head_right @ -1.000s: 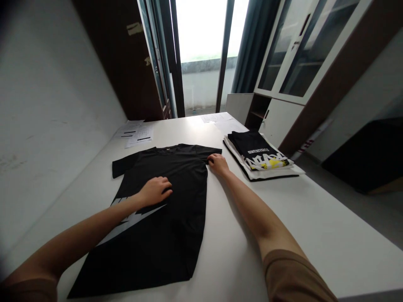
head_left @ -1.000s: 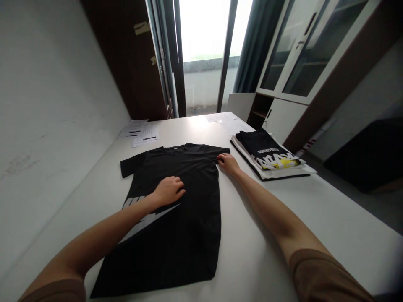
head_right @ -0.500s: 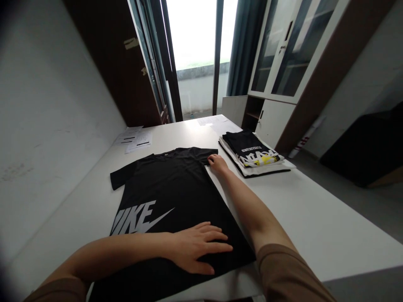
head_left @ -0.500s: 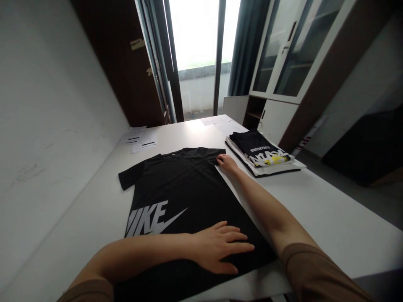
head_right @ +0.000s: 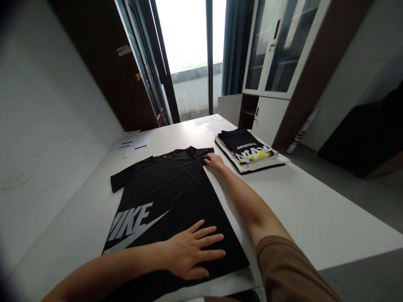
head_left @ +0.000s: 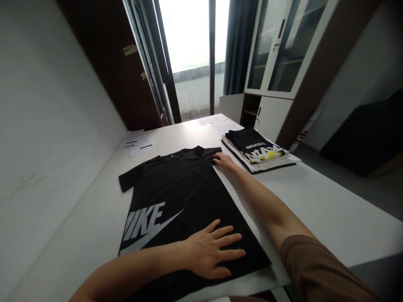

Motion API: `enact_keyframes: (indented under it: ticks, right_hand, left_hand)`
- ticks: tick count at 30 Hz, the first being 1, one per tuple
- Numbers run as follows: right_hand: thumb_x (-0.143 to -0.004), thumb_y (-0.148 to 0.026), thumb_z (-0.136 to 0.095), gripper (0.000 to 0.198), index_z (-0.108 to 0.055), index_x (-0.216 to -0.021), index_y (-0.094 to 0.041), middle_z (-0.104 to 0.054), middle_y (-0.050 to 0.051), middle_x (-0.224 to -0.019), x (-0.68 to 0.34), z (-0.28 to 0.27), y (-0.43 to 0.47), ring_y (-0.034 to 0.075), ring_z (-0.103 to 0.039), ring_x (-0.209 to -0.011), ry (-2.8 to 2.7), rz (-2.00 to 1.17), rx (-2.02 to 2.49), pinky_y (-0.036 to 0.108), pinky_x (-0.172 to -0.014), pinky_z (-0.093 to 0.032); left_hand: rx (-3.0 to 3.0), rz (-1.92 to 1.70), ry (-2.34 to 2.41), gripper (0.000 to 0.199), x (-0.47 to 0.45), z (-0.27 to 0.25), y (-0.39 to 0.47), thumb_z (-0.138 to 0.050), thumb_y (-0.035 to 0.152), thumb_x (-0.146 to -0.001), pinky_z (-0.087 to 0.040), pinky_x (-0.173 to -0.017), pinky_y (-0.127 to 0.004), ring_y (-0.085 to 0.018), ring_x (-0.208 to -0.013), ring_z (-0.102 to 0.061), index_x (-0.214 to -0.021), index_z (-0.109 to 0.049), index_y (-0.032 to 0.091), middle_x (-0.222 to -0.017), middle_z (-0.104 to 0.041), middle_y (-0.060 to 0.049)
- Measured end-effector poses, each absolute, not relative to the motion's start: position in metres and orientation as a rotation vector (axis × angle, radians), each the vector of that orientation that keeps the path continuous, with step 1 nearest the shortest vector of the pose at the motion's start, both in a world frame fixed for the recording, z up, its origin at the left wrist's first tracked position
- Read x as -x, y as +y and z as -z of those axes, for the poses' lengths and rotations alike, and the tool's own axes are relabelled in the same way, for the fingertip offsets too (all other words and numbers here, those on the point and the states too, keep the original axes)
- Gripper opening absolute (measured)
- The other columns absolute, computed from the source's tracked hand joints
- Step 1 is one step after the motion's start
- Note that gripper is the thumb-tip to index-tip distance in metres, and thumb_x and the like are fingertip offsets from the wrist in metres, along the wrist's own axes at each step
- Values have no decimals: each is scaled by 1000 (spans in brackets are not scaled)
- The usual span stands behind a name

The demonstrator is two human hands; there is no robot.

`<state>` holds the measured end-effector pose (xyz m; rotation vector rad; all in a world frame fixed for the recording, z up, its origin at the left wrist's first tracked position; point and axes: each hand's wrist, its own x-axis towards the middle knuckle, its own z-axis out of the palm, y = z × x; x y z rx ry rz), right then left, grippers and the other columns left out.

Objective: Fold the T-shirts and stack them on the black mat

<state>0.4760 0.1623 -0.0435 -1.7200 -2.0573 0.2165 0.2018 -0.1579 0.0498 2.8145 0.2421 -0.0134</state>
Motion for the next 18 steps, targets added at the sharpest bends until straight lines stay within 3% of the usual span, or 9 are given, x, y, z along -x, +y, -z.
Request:
enact_keyframes:
  ticks: [5,12,18]
  right_hand:
    - [-95,-33,-59,33,-69,-126,-24,-66,8,-134,-475,45,158,26,-58,-125,-1999,-106,1783,39,-109,-38]
    - [-99,-32,-53,28,-74,-112,-20,-69,12,-124,-468,29,144,28,-56,-123,-1939,21,1774,41,-109,-37]
    - [-101,-41,-51,43,-64,-137,-22,-53,10,-151,-433,28,139,26,-42,-143,-2220,-10,1526,40,-118,-31]
  left_hand:
    - [-2798,-29,275,64,-194,-49,-153,-41,55,-105,-13,-128,-54,-28,-157,-18,-161,-32,26,-170,-24,-7]
    - [-2742,-277,1176,53,-137,-19,-54,-50,46,-102,-18,-126,-55,-28,-156,-23,-152,-47,29,-168,-29,-7]
    - [-2542,-249,1987,55,-50,15,42,-43,48,-103,-21,-124,-54,-32,-154,-25,-151,-50,21,-165,-33,-12]
